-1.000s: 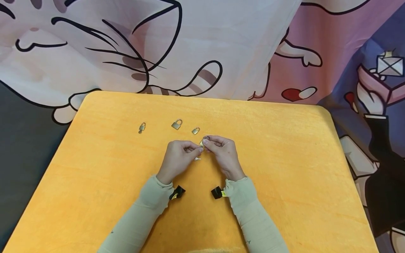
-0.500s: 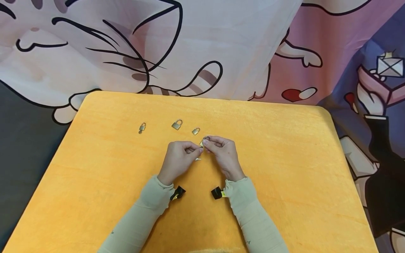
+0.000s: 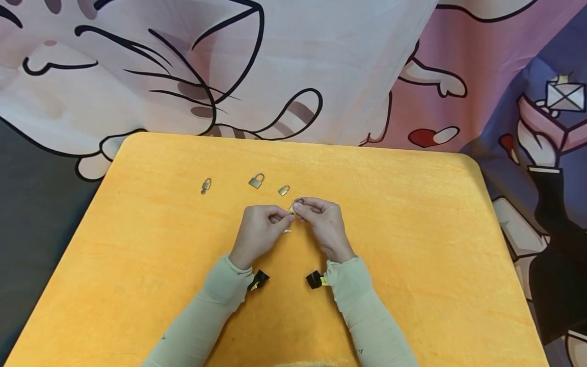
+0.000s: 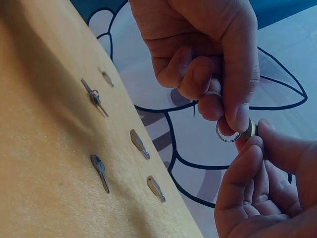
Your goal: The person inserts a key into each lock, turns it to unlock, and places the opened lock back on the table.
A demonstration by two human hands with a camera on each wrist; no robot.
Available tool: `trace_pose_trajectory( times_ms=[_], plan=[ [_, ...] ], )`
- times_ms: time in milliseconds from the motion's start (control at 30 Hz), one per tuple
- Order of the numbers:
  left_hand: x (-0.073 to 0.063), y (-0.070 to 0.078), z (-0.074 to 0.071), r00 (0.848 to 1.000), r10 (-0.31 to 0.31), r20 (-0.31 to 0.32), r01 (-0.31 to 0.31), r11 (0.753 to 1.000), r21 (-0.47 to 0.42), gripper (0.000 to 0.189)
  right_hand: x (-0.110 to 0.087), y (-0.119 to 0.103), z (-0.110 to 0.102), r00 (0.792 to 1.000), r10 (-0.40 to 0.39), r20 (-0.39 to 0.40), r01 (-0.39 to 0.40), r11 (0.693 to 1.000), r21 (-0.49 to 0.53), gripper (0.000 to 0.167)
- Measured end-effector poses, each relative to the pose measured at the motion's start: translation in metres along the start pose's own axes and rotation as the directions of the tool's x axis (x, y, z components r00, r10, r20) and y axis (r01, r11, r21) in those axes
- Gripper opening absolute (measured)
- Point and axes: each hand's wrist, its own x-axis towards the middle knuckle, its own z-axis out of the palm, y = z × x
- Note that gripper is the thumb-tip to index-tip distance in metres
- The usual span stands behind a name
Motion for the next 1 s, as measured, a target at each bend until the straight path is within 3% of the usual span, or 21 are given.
trace_pose_trajectory(
  times_ms=[500,1000],
  plan=[
    [-0.0015,-0.0001,0.0025,0.997,0.064,-0.037,-0.061,0.996,0.071,0.009,-0.0009,-0.0007,-0.0011,1.000,-0.009,0.007,0.010,1.000,-0.016,0.031],
    [-0.0019,-0.0002,0.0043,0.997,0.068,-0.044,-0.063,0.993,0.102,0.007,-0.0008,-0.0004,-0.0014,1.000,-0.003,0.004,0.003,0.999,-0.032,0.032]
  ],
)
